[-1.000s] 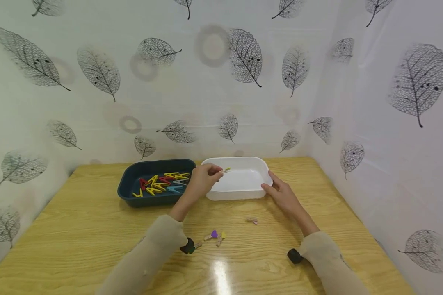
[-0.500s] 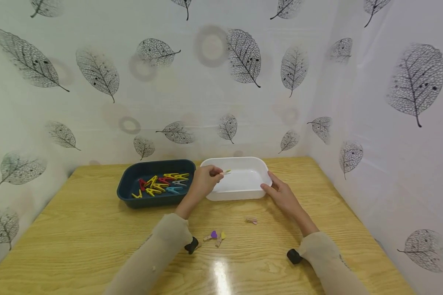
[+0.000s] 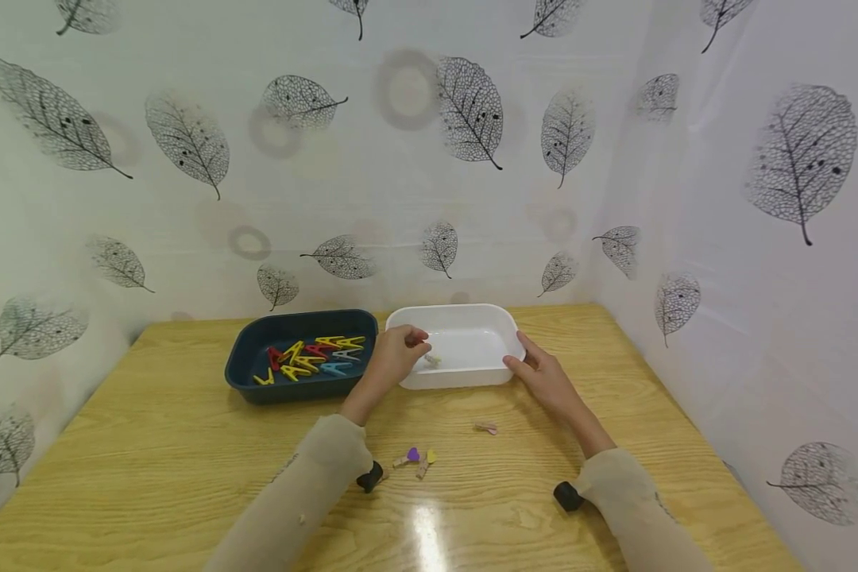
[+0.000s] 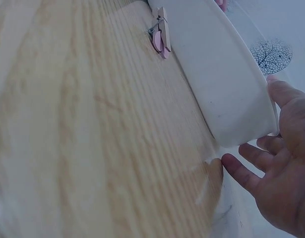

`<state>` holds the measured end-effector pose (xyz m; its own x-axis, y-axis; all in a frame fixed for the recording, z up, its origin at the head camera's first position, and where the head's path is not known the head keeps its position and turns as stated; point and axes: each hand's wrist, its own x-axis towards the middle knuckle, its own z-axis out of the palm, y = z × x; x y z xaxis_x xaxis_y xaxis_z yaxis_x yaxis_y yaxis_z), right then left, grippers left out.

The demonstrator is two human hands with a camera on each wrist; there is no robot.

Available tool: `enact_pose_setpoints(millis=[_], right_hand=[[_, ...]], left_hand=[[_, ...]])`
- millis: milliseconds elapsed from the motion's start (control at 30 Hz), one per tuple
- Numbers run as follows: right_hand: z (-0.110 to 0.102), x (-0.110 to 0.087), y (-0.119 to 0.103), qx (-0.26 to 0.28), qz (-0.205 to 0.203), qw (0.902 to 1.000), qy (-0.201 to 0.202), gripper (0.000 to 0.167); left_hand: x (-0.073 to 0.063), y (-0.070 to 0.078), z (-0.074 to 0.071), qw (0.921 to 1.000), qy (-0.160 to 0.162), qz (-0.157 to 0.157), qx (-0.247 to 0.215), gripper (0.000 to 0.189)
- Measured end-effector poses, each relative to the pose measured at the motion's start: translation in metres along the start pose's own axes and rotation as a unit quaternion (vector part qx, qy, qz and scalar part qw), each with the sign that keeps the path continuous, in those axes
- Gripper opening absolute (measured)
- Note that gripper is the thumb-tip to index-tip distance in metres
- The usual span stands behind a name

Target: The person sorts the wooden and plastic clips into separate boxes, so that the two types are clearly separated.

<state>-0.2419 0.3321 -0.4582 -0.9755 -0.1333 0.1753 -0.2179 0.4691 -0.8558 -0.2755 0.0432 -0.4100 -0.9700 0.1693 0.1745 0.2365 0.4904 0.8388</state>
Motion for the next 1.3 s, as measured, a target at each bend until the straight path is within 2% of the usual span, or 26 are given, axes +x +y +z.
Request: enact_pose_setpoints(millis=[200,367,467,700,933,1133,1300], right_hand=[[0.001,0.001,-0.001,0.003,0.001,1.0,-0.002,0.073],[0.002,0.0,-0.003,0.0,0.001,1.0,-0.005,0.074],[0.002,0.0,-0.003,0.006,0.001,1.0,-0.005,0.074],[0.001,0.0,-0.001,0.019,0.002,0.9998,-0.004,0.074],[0.002,-0.001,-0.001,0.028,0.002,0.9996,-0.005,0.074],[0.001,-0.002,-0.002,0.032,0.006,0.9995,-0.006,0.075],[0.0,-0.002,-0.003,0.024,0.008,0.9997,-0.005,0.075]], left_hand=[[-0.001,-0.001,-0.002,1.0,0.001,0.003,-0.001,0.017],[-0.002,-0.004,-0.005,0.9991,0.011,0.041,0.006,0.015],[-0.004,-0.005,-0.007,0.9986,0.004,0.053,0.001,0.015],[-0.01,-0.002,-0.014,0.9986,-0.017,0.049,0.002,0.016],[-0.021,-0.003,-0.021,0.9965,-0.032,0.077,0.006,0.017],[-0.034,-0.004,-0.029,0.9959,-0.048,0.077,0.005,0.018],[-0.039,-0.007,-0.032,0.9959,-0.056,0.07,0.011,0.017]])
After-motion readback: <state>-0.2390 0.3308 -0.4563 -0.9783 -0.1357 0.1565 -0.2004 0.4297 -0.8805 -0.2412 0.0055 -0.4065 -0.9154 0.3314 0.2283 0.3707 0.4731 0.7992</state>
